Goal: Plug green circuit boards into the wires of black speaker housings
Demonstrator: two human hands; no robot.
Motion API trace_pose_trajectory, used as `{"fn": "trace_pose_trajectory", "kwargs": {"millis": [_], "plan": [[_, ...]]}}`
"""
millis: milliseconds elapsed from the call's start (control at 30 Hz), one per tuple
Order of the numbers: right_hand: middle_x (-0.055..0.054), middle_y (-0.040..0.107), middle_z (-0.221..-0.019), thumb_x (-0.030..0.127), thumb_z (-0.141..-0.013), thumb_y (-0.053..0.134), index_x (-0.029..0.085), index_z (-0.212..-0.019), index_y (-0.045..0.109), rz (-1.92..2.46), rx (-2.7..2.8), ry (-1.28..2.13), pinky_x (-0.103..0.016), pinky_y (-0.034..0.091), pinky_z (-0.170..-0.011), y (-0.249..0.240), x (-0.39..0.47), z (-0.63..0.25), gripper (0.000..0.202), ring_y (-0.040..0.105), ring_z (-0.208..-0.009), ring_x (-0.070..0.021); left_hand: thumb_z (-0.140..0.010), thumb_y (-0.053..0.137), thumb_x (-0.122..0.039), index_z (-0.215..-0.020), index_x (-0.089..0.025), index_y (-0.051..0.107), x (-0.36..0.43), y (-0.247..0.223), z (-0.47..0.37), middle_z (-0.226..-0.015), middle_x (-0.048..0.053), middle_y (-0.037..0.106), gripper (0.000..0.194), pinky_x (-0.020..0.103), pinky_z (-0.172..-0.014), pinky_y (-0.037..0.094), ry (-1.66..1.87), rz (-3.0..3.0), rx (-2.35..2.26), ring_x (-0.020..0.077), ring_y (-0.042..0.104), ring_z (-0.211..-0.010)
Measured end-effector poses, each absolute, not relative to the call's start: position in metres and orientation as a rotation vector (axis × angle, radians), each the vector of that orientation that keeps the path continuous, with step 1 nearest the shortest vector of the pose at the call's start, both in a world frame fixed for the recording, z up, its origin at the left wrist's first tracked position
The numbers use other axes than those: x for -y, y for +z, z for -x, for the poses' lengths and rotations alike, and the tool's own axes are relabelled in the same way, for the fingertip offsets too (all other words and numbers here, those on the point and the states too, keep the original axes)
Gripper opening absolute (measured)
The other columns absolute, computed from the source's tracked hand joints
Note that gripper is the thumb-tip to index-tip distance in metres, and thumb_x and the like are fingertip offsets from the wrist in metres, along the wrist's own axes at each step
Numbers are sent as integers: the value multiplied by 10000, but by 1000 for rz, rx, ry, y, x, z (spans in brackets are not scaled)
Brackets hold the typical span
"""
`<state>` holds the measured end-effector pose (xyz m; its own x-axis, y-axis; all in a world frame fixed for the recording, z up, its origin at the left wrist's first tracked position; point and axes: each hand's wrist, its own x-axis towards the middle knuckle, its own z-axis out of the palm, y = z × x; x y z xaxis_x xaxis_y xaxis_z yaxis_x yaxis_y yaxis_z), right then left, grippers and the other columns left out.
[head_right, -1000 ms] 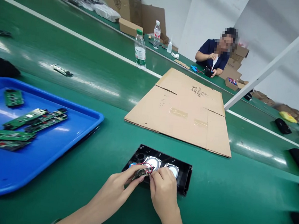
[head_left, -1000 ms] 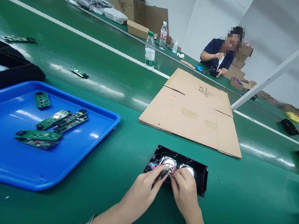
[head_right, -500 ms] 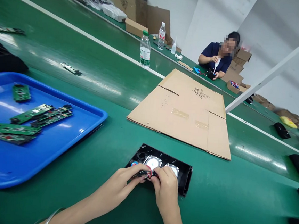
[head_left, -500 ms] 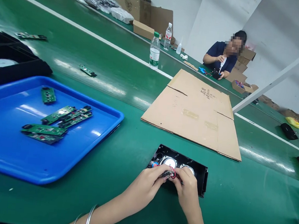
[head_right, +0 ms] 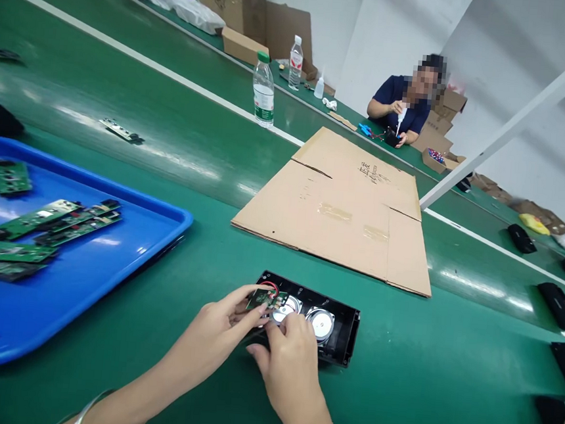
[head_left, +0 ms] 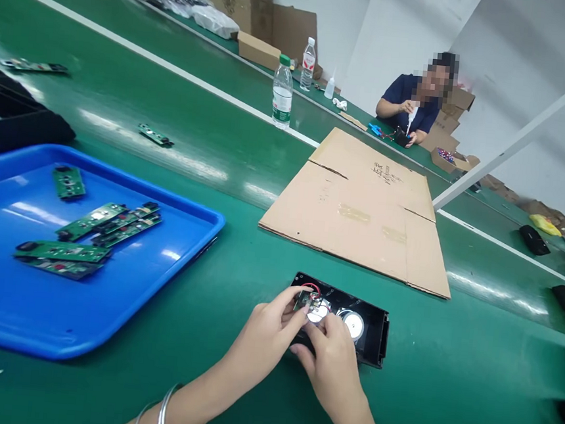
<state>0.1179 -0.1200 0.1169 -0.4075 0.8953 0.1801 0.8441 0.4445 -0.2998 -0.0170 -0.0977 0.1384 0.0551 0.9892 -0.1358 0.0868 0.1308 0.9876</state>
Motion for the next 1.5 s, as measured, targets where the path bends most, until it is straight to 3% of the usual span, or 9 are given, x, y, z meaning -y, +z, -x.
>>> {"fn": "trace_pose_trajectory", "kwargs": {"millis": [100,433,567,633,700,900,1100,1233,1500], "plan": [[-69,532,-865,301,-680,713,188,-1016,585,1548,2490,188,-352,447,-614,118,117,-112,377,513,-758,-219,-760,470,-328,-1000,-193,573,97,139,19,-863,42,715,293,328,-696,559,1016,-1200,-1280,211,681,-730],[-160,558,-833,319,-541,795,86,-926,604,1643,2546,27,-425,444,-573,110,114,-95,489,521,-746,-299,-781,460,-337,-1032,-173,539,98,138,20,-951,67,699,311,331,-754,552,969,-1208,-1289,225,669,-856],[-92,569,-854,292,-683,701,154,-925,572,1602,2443,314,-345,440,-613,118,115,-114,306,544,-770,-241,-788,451,-331,-1014,-177,540,99,136,21,-893,55,706,288,331,-728,559,975,-1203,-1271,217,677,-809],[-42,570,-801,253,-807,562,193,-838,553,1626,2338,415,-296,414,-601,123,113,-130,67,546,-726,-190,-793,444,-334,-1004,-181,539,100,134,20,-875,49,706,278,332,-715,563,989,-1187,-1255,217,678,-805],[-29,576,-779,170,-839,481,198,-782,529,1691,2291,373,-293,387,-608,125,108,-142,80,545,-710,-181,-797,438,-338,-1005,-179,538,100,131,18,-880,52,703,280,338,-716,565,1011,-1167,-1257,225,673,-830],[-36,602,-726,-41,-643,524,188,-834,511,1729,2381,320,-324,363,-636,117,89,-142,299,553,-705,-220,-775,467,-333,-1001,-174,545,99,128,15,-879,54,703,287,368,-744,567,1063,-1108,-1262,247,657,-894],[-11,630,-707,159,-771,546,189,-772,542,1658,1991,665,-248,447,-575,118,91,-162,31,587,-643,-152,-784,470,-322,-1040,-170,528,102,130,15,-792,33,706,304,369,-721,581,1053,-1074,-1239,223,677,-807],[-56,659,-787,301,-790,544,166,-793,602,1529,1474,958,-264,491,-614,111,102,-173,148,611,-696,-166,-782,480,-298,-1010,-183,542,107,128,9,-756,19,708,263,352,-717,585,1026,-1086,-1206,205,685,-767],[-24,612,-661,276,-823,497,171,-746,608,1587,1518,517,-232,446,-502,103,115,-157,171,537,-554,-122,-809,438,-325,-1018,-189,524,108,116,-1,-958,86,699,265,361,-735,562,1007,-1234,-1283,232,675,-840]]}}
